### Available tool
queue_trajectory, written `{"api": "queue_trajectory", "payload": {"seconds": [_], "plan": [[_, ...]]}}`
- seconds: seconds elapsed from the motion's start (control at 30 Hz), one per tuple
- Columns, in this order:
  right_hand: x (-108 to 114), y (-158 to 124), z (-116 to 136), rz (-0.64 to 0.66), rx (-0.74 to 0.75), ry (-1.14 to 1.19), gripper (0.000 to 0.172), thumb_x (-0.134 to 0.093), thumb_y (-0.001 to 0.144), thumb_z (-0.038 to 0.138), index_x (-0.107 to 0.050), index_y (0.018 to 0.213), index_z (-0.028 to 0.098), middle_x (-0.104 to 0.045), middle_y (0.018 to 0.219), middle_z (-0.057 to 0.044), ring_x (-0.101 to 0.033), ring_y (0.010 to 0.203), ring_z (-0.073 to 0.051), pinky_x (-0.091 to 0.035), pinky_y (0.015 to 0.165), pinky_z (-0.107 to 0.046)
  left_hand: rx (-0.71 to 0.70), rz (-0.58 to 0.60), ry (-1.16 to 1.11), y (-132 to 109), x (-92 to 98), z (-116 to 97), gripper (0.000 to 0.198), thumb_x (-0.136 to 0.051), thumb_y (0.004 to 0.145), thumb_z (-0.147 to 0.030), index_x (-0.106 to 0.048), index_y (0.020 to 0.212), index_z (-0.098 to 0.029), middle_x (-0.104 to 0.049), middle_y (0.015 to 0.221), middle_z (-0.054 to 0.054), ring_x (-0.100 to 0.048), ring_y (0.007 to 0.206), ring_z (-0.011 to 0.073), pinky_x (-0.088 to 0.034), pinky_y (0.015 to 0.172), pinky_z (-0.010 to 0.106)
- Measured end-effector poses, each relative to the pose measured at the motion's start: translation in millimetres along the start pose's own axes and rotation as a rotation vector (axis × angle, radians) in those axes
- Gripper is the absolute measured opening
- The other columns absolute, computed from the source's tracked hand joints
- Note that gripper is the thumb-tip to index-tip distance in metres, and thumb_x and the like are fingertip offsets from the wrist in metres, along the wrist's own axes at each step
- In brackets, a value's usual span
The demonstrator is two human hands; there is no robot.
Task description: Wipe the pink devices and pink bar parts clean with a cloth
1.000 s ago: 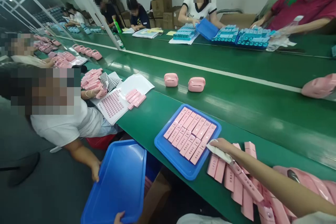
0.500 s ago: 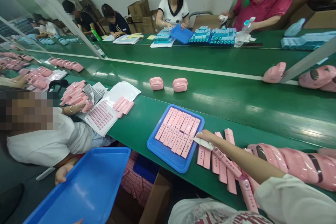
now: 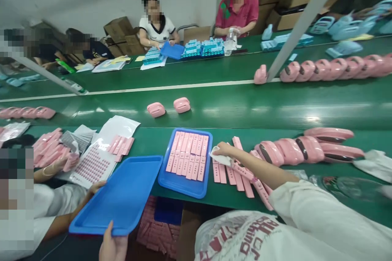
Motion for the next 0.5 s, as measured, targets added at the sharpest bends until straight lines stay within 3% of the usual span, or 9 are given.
{"api": "queue_trajectory", "payload": {"seconds": [0.1, 0.23, 0.37, 0.5], "plan": [[27, -26, -16, -0.059, 0.029, 0.086, 0.018, -0.075, 0.059, 0.024, -0.064, 0.068, 0.013, -0.063, 0.066, -0.001, -0.055, 0.064, -0.014, -0.037, 0.052, -0.019, 0.046, 0.024, -0.005, 0, -49.9, 0, 0.048, -0.041, 0.084, -0.032, -0.045, 0.131, -0.024, -0.067, 0.101, 0.005, -0.059, 0.105, 0.0224, -0.053, 0.077, 0.032], [59, -64, -51, -0.120, 0.027, 0.262, 0.014, -0.070, 0.065, 0.021, -0.065, 0.074, 0.012, -0.066, 0.072, -0.004, -0.058, 0.067, -0.015, -0.039, 0.053, -0.019, 0.073, 0.089, 0.096, -7, -91.2, 5, 0.039, -0.044, 0.091, -0.036, -0.048, 0.125, -0.017, -0.061, 0.109, 0.009, -0.061, 0.093, 0.0204, -0.053, 0.075, 0.037], [81, -98, -96, -0.172, -0.003, 0.526, 0.019, -0.068, 0.069, 0.024, -0.064, 0.083, 0.013, -0.067, 0.074, -0.003, -0.059, 0.065, -0.014, -0.044, 0.054, -0.020, 0.006, 0.204, 0.239, -40, -132.0, 27, 0.036, -0.055, 0.086, -0.037, -0.055, 0.116, -0.016, -0.057, 0.113, 0.008, -0.059, 0.096, 0.0213, -0.051, 0.079, 0.040], [92, -124, -143, -0.263, -0.061, 0.838, 0.015, -0.064, 0.072, 0.022, -0.061, 0.084, 0.014, -0.068, 0.072, -0.004, -0.061, 0.063, -0.015, -0.047, 0.053, -0.022, -0.149, 0.334, 0.312, -81, -174.1, 52, 0.036, -0.056, 0.086, -0.034, -0.054, 0.117, -0.016, -0.056, 0.115, 0.009, -0.058, 0.097, 0.0211, -0.051, 0.080, 0.040]]}}
Point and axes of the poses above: each hand's wrist, its own y-axis towards the middle knuckle, its own x-axis out of the back of the hand, z = x × y, the point moved 4 cm from there along y, towards the middle knuckle
